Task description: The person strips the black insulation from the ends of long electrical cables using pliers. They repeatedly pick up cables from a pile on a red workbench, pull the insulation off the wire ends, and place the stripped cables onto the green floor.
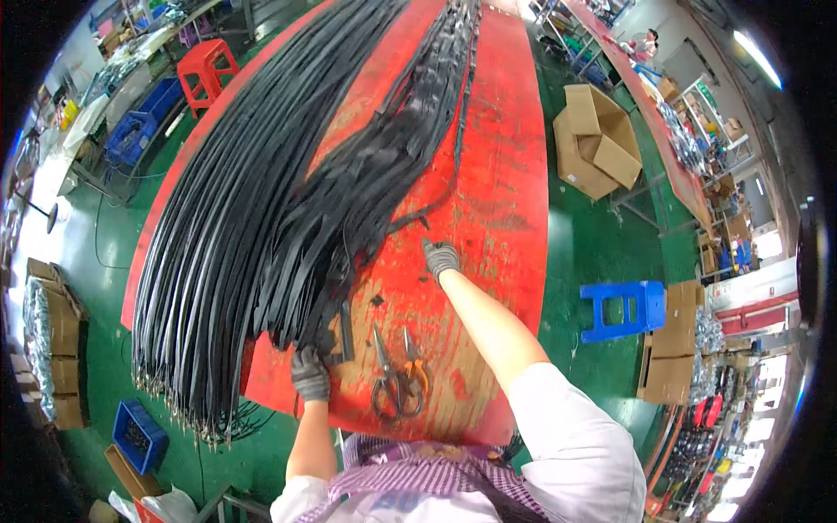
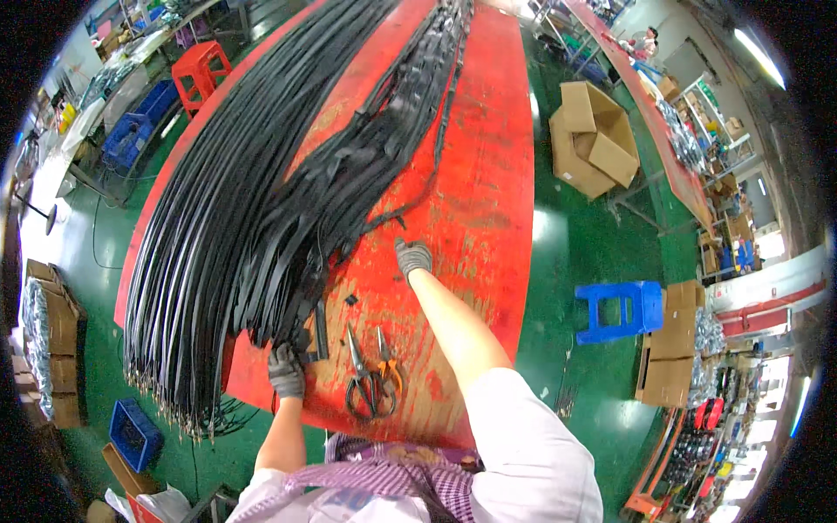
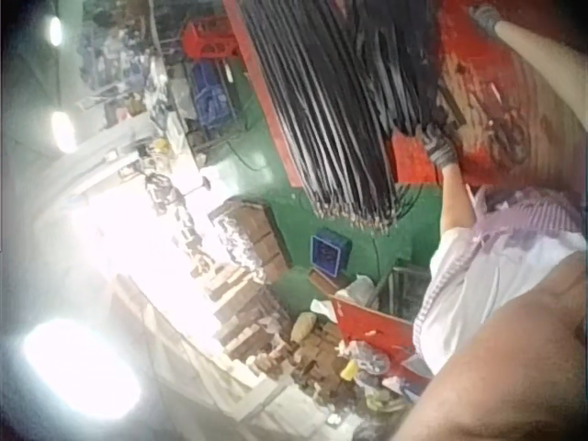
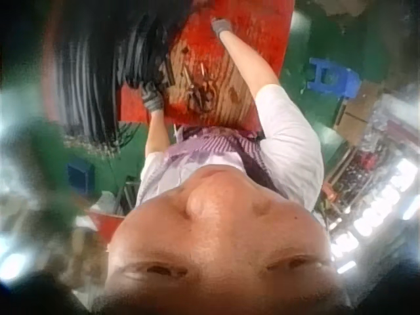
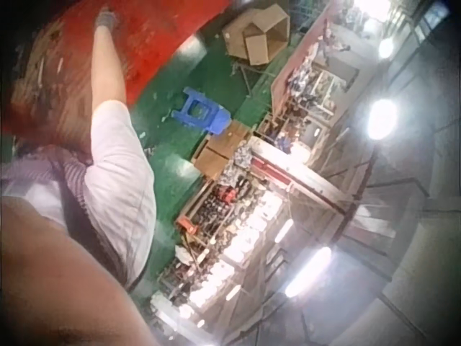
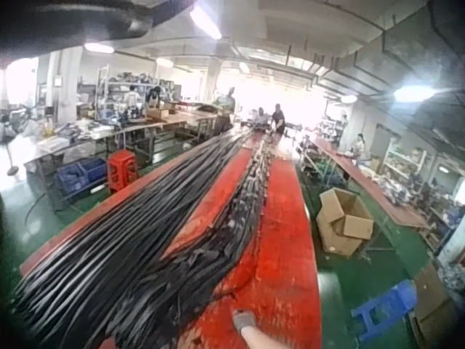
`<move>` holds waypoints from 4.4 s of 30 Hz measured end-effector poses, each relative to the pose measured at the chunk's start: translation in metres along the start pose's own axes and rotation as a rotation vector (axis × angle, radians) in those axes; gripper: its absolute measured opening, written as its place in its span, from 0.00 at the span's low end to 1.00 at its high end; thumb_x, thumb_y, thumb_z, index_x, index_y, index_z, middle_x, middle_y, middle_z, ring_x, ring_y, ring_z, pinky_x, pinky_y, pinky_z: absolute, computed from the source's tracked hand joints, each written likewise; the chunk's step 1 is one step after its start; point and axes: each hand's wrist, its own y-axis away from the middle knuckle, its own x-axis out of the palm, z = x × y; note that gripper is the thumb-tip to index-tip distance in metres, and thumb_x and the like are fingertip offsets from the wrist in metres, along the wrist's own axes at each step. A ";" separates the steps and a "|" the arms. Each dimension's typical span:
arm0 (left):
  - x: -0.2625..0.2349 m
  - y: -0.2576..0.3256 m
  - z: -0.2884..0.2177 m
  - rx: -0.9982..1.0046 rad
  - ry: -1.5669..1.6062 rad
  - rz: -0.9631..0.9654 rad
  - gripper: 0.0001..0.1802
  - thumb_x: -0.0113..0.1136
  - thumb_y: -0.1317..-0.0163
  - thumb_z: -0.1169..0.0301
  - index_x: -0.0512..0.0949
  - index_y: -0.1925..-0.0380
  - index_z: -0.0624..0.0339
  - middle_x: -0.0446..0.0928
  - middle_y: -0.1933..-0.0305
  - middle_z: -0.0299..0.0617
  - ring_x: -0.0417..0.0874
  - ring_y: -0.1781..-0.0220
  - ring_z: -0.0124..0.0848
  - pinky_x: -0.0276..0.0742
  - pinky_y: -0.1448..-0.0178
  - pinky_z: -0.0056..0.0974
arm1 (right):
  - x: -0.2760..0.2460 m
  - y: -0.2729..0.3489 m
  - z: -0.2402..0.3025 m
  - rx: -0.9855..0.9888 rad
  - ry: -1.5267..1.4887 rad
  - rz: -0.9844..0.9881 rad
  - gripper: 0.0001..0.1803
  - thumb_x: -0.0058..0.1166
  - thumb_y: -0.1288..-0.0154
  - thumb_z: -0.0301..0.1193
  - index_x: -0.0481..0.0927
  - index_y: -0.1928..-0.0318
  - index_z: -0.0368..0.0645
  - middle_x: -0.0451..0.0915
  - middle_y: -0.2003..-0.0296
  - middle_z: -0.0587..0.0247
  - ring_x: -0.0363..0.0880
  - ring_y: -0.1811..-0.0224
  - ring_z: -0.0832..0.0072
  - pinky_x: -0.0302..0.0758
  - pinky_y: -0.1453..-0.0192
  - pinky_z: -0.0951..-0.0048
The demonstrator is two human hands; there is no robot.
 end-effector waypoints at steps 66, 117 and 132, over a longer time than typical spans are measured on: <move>0.006 -0.012 -0.003 0.056 -0.046 -0.002 0.08 0.44 0.49 0.70 0.66 0.68 0.57 0.67 0.69 0.50 0.68 0.66 0.47 0.66 0.63 0.45 | -0.221 -0.140 0.165 -0.445 -1.691 0.785 0.10 0.42 0.41 0.34 0.70 0.64 0.40 0.69 0.82 0.70 0.67 0.83 0.79 0.66 0.78 0.77; -0.141 0.314 -0.097 0.153 0.607 0.953 0.11 0.45 0.42 0.62 0.71 0.68 0.56 0.61 0.85 0.27 0.58 0.86 0.15 0.54 0.83 0.21 | 0.048 0.412 -0.400 -0.136 -0.039 -0.246 0.20 0.29 0.42 0.40 0.72 0.57 0.47 0.69 0.53 0.54 0.70 0.55 0.59 0.67 0.54 0.59; -0.034 0.527 -0.298 0.669 0.245 1.387 0.14 0.44 0.42 0.63 0.73 0.65 0.62 0.75 0.67 0.42 0.72 0.69 0.28 0.66 0.62 0.31 | 0.011 0.862 -0.657 1.021 -0.677 0.288 0.31 0.38 0.48 0.52 0.69 0.54 0.38 0.69 0.55 0.46 0.68 0.52 0.58 0.62 0.47 0.63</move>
